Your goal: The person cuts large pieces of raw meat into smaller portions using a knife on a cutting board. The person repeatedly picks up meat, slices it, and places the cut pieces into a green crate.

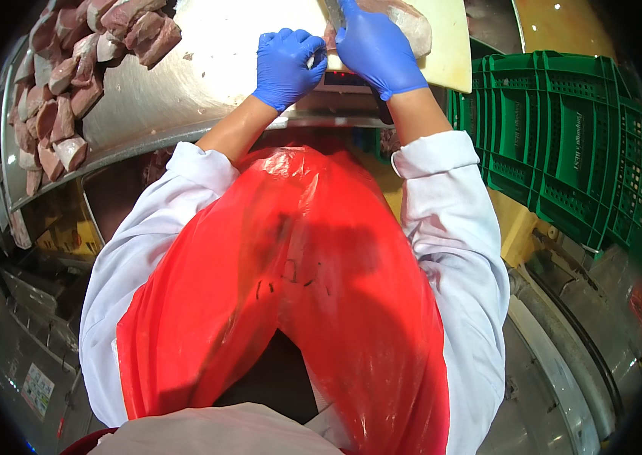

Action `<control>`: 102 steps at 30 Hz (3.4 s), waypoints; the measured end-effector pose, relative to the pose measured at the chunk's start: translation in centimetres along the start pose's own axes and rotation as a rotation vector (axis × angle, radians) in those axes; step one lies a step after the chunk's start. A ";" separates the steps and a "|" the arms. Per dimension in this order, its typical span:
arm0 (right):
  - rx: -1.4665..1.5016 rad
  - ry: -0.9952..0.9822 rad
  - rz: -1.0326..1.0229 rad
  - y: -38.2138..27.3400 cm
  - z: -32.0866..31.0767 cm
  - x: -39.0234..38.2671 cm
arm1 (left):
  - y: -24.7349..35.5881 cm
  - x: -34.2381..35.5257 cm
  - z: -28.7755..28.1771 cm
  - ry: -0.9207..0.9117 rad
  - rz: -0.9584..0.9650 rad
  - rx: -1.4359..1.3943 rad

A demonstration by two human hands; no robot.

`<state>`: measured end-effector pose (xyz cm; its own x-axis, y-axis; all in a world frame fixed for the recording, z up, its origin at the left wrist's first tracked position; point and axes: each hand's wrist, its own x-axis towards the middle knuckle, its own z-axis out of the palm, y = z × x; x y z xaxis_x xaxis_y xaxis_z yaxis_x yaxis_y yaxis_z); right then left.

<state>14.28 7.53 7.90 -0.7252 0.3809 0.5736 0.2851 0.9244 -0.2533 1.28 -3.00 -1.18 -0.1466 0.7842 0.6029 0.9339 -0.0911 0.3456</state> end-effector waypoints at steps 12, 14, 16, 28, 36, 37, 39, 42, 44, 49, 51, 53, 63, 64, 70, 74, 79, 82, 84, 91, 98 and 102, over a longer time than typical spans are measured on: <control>-0.439 -0.842 0.306 -6.5 -9.4 -9.8 | -1.5 0.0 -0.2 0.007 0.003 -0.019; -0.632 -1.029 0.252 -5.0 -14.8 -12.1 | -2.4 0.3 -0.2 -0.049 -0.022 0.008; -0.670 -1.056 0.190 -3.5 -18.5 -12.9 | -4.3 1.6 -0.4 -0.155 -0.068 0.039; -0.059 -0.184 0.823 -1.5 -20.6 -24.8 | -9.6 6.2 -0.9 -0.465 -0.350 -0.430; 0.283 0.337 1.146 -1.7 -17.0 -29.2 | 2.2 17.5 4.1 -0.488 -0.275 -1.171; 0.337 0.362 1.144 -1.2 -16.7 -28.9 | 5.4 19.2 3.0 -0.582 -0.151 -0.966; 0.397 0.390 1.123 -0.7 -16.2 -28.5 | 7.5 22.0 2.9 -0.710 0.086 -0.703; 0.422 0.427 1.072 0.1 -15.7 -28.8 | 4.1 25.7 3.1 -0.771 -0.074 -0.652; 0.545 0.456 1.071 0.5 -15.2 -28.3 | -0.6 27.8 1.9 -0.736 -0.048 -0.613; 0.756 0.537 1.010 2.1 -12.2 -24.5 | -10.5 29.0 2.7 -0.707 -0.268 -0.760; 0.813 0.547 1.004 2.2 -10.2 -21.7 | -12.5 27.3 5.9 -0.748 -0.296 -0.849; 0.926 0.524 1.041 1.9 -8.0 -18.6 | -12.4 24.2 8.2 -0.761 -0.295 -0.870; 1.230 0.508 0.880 8.1 -0.2 -5.1 | -2.9 8.0 4.1 -0.269 -0.181 -0.616; 1.242 0.390 0.856 11.7 -0.2 -3.9 | -1.8 6.6 3.5 -0.266 -0.136 -0.460; 0.885 -0.156 0.946 14.9 -2.4 3.1 | 7.3 1.2 0.0 -0.356 0.007 -0.495; 0.505 -0.100 0.808 11.4 -2.9 5.7 | 3.8 0.8 -0.7 -0.273 -0.019 -0.563; -0.203 -0.139 0.613 3.3 -5.4 6.9 | -1.2 1.8 -2.4 -0.121 -0.205 -0.628; -0.126 -0.206 0.648 8.3 1.6 4.5 | -2.7 3.1 -2.6 -0.033 -0.194 -0.640; 0.043 -0.550 0.740 7.5 0.5 4.7 | -3.3 3.8 -2.9 0.016 -0.200 -0.691; -0.218 -0.577 0.762 3.5 1.3 0.5 | -4.9 3.5 -1.8 -0.174 -0.578 -1.040; -0.298 -0.559 0.709 -7.2 -2.9 -4.9 | -8.6 4.4 1.3 -0.066 -0.384 -0.840; -0.263 -0.677 0.807 -12.0 -8.2 -8.0 | -7.9 6.7 1.5 -0.084 -0.458 -0.994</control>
<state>21.79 -6.48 12.72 -0.4358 0.8627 -0.2567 0.8999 0.4125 -0.1416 -6.58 3.86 -0.91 -0.3547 0.9058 0.2317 0.1116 -0.2050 0.9724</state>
